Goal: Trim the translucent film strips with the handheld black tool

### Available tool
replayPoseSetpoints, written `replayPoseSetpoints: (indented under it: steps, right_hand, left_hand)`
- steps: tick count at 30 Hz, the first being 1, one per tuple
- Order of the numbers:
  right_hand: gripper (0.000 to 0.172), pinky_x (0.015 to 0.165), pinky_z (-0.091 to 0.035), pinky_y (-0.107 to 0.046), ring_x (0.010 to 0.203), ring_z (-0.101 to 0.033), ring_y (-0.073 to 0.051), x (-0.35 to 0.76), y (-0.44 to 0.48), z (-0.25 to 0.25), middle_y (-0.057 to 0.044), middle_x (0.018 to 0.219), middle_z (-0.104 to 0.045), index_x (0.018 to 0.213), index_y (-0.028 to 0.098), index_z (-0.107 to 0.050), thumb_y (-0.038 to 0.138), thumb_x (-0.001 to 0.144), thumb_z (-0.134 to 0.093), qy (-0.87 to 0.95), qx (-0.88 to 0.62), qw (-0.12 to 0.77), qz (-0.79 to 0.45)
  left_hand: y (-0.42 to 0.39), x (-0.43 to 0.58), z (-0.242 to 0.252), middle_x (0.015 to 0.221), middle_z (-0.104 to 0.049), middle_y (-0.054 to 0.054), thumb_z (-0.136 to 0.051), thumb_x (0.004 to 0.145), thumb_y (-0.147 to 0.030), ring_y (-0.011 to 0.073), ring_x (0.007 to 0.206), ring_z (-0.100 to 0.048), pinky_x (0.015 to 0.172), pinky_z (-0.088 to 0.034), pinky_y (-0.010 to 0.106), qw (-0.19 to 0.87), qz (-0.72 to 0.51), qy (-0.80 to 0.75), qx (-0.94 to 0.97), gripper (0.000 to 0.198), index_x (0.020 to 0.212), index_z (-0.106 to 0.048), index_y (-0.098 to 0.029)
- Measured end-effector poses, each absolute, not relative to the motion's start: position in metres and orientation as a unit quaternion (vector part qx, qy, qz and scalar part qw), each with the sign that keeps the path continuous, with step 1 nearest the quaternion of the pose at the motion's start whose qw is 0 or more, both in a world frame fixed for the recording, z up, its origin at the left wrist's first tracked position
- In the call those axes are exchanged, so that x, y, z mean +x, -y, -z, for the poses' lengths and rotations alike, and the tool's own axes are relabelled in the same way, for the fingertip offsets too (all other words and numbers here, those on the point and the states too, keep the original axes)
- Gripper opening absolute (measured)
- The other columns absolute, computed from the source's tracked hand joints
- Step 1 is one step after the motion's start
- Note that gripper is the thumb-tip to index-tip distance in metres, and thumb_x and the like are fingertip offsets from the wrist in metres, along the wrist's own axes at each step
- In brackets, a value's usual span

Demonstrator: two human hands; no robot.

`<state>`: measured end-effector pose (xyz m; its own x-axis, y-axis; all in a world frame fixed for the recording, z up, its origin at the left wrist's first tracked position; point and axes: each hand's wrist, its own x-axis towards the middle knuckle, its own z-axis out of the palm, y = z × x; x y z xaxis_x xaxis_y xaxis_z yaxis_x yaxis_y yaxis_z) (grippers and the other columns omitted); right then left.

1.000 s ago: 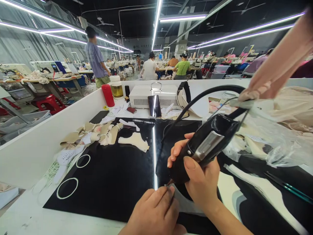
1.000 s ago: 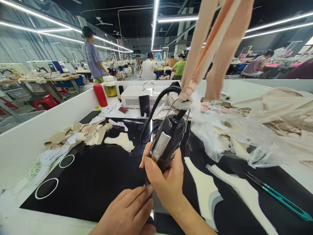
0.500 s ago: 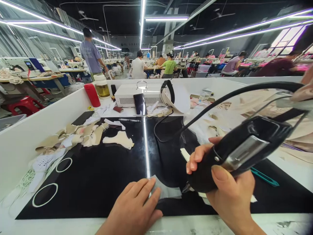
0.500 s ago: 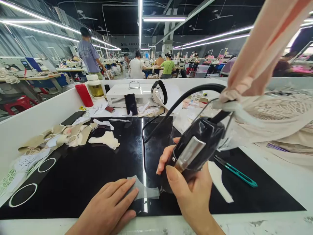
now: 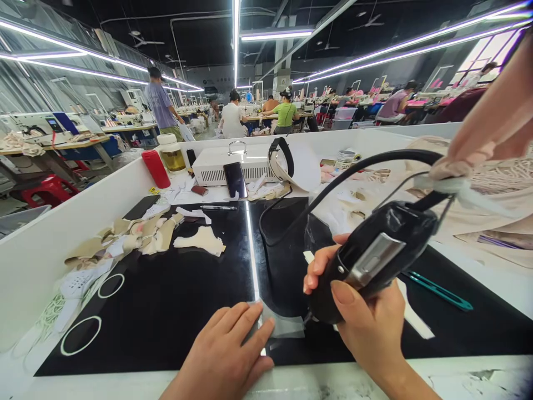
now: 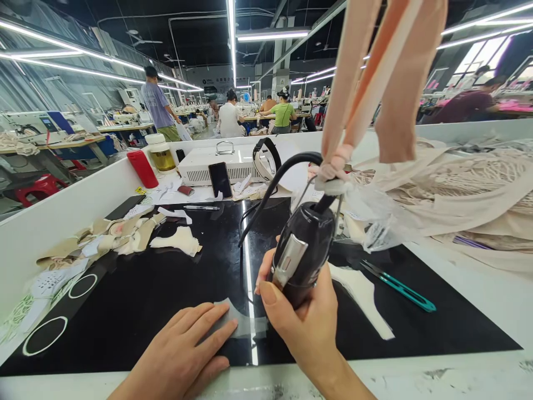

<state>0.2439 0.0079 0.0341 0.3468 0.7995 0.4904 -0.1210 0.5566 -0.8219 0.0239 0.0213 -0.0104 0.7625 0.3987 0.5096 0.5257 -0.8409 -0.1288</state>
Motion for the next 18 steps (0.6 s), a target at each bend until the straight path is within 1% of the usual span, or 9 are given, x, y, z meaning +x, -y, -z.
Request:
replayPoseSetpoints:
  steps: [4,7,10,12,18]
  right_hand:
    - [0.037,0.057,-0.057,-0.030,0.067,-0.064,-0.016,0.244,-0.008,-0.034,0.002,0.089,-0.066,0.122,0.032,-0.060,0.039,0.091,-0.078,0.479,-0.361,0.738,-0.309]
    - [0.037,0.058,-0.057,-0.031,0.067,-0.063,-0.017,0.243,-0.007,-0.035,0.001,0.088,-0.066,0.122,0.032,-0.059,0.039,0.091,-0.078,0.481,-0.365,0.737,-0.303]
    - [0.033,0.055,-0.056,-0.030,0.065,-0.063,-0.017,0.243,-0.006,-0.036,0.001,0.087,-0.066,0.118,0.031,-0.060,0.040,0.091,-0.078,0.482,-0.373,0.736,-0.294]
    - [0.032,0.055,-0.056,-0.031,0.064,-0.063,-0.017,0.243,-0.006,-0.036,0.001,0.087,-0.067,0.116,0.031,-0.060,0.040,0.091,-0.078,0.482,-0.377,0.735,-0.293]
    - [0.031,0.057,-0.058,-0.031,0.065,-0.065,-0.017,0.243,-0.005,-0.034,0.000,0.088,-0.068,0.115,0.031,-0.061,0.039,0.090,-0.078,0.484,-0.375,0.735,-0.293]
  left_hand:
    - [-0.020,0.030,0.009,0.129,-0.073,0.002,-0.032,0.114,-0.043,0.0204,0.114,-0.067,0.100,-0.050,0.036,0.136,0.252,0.235,-0.929,0.044,0.122,-0.070,-0.021]
    - [-0.019,0.040,0.013,0.122,-0.075,0.001,-0.039,0.112,-0.047,0.0192,0.113,-0.066,0.107,-0.045,0.034,0.126,0.277,0.209,-0.929,0.042,0.120,-0.070,-0.019]
    - [-0.018,0.052,0.019,0.108,-0.074,0.001,-0.039,0.111,-0.050,0.0186,0.103,-0.066,0.106,-0.045,0.034,0.115,0.295,0.190,-0.929,0.045,0.117,-0.070,-0.018]
    - [-0.018,0.057,0.022,0.102,-0.073,0.001,-0.040,0.111,-0.050,0.0187,0.099,-0.066,0.104,-0.047,0.035,0.105,0.291,0.187,-0.933,0.045,0.115,-0.069,-0.017]
    - [-0.020,0.061,0.025,0.099,-0.069,0.002,-0.048,0.109,-0.049,0.0196,0.096,-0.065,0.103,-0.048,0.036,0.080,0.277,0.187,-0.939,0.041,0.121,-0.067,-0.015]
